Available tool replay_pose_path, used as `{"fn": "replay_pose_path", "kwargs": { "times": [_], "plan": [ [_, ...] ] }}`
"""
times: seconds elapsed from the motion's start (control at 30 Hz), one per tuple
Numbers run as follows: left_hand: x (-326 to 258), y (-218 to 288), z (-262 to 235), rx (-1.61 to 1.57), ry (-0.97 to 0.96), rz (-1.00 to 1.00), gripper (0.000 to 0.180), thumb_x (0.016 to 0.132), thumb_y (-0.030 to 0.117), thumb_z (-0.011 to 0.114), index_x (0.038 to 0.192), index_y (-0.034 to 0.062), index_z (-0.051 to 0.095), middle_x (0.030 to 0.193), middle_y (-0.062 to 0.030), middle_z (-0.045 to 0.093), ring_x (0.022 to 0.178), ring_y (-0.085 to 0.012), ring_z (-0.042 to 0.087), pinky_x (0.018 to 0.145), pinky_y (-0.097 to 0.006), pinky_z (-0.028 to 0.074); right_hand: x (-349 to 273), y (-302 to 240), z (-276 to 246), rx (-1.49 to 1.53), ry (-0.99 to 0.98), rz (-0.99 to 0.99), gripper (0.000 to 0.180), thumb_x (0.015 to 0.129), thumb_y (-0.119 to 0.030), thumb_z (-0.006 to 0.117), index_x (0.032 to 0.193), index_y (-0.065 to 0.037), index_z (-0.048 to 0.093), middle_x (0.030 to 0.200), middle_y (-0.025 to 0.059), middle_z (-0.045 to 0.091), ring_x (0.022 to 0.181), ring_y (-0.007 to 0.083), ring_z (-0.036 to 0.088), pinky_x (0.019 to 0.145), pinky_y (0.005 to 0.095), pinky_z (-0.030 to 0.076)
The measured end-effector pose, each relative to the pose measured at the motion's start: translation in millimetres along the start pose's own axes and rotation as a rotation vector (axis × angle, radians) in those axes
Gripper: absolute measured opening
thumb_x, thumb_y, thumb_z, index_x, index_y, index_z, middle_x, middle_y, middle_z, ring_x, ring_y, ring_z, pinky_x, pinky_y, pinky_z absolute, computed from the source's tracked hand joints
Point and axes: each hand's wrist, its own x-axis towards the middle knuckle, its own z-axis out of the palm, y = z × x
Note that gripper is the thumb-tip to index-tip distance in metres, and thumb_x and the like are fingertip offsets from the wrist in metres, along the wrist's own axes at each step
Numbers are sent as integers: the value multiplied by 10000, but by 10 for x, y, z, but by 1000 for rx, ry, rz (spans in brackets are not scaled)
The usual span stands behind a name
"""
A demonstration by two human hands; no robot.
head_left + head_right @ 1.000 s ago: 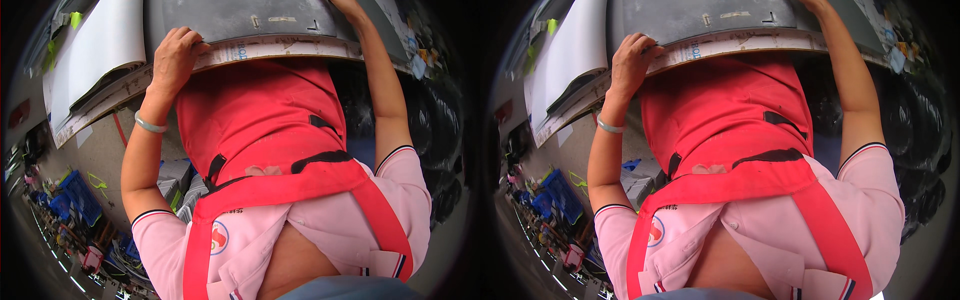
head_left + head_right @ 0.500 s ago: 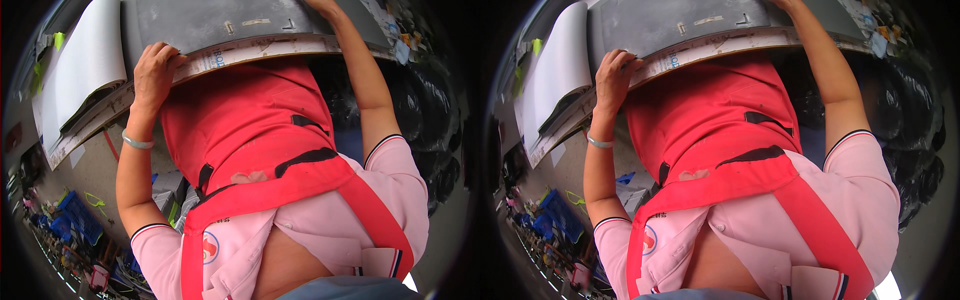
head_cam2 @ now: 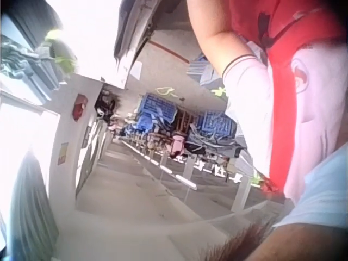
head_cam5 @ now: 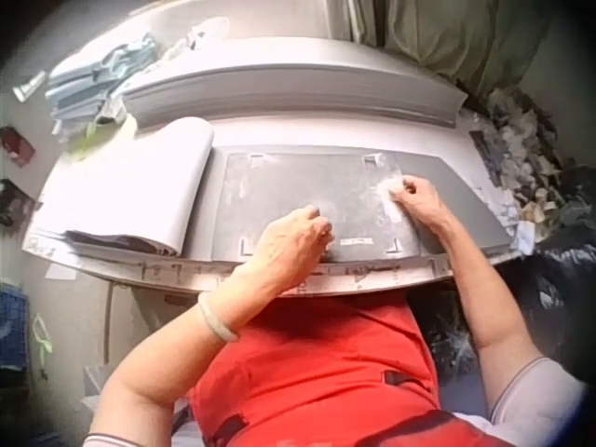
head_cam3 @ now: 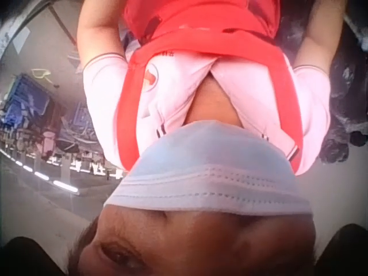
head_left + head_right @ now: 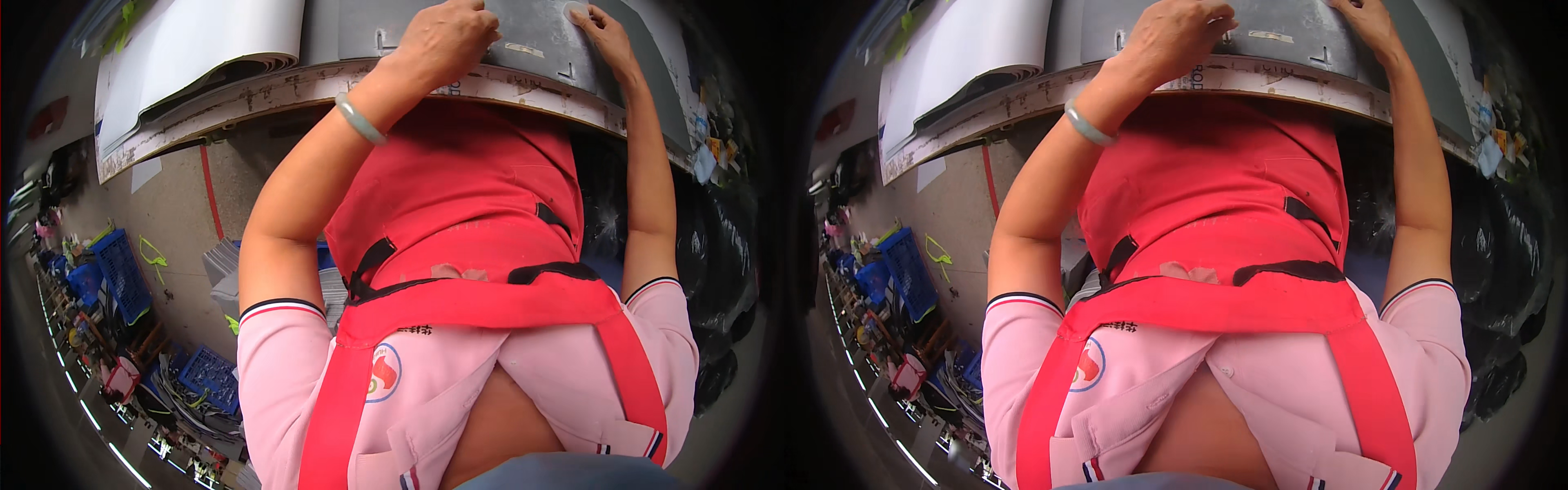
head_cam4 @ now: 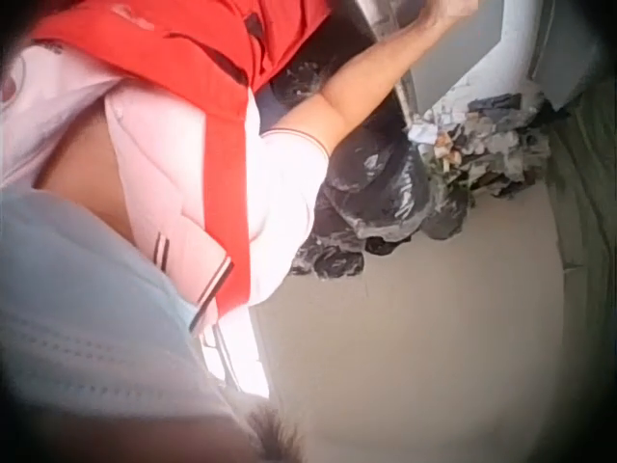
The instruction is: Applying adhesive strips or sealant to flat grey components at a factory assembly station.
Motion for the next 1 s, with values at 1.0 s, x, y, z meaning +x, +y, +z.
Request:
{"fn": "replay_pose_path", "kwargs": {
  "times": [1.0],
  "plan": [
    [107, -95, 430, 236, 141, -60, 285, 971, 256, 620, 1211, 112, 672, 1308, -129, 614, 1320, -349, 509, 1097, -657, 355, -1109, -722, 75, -327, -128, -293, 185, 975, -164, 695, 1081, -12, 686, 878, 67, 697, 756, 142, 642, 709, 288, 510]
  ]
}}
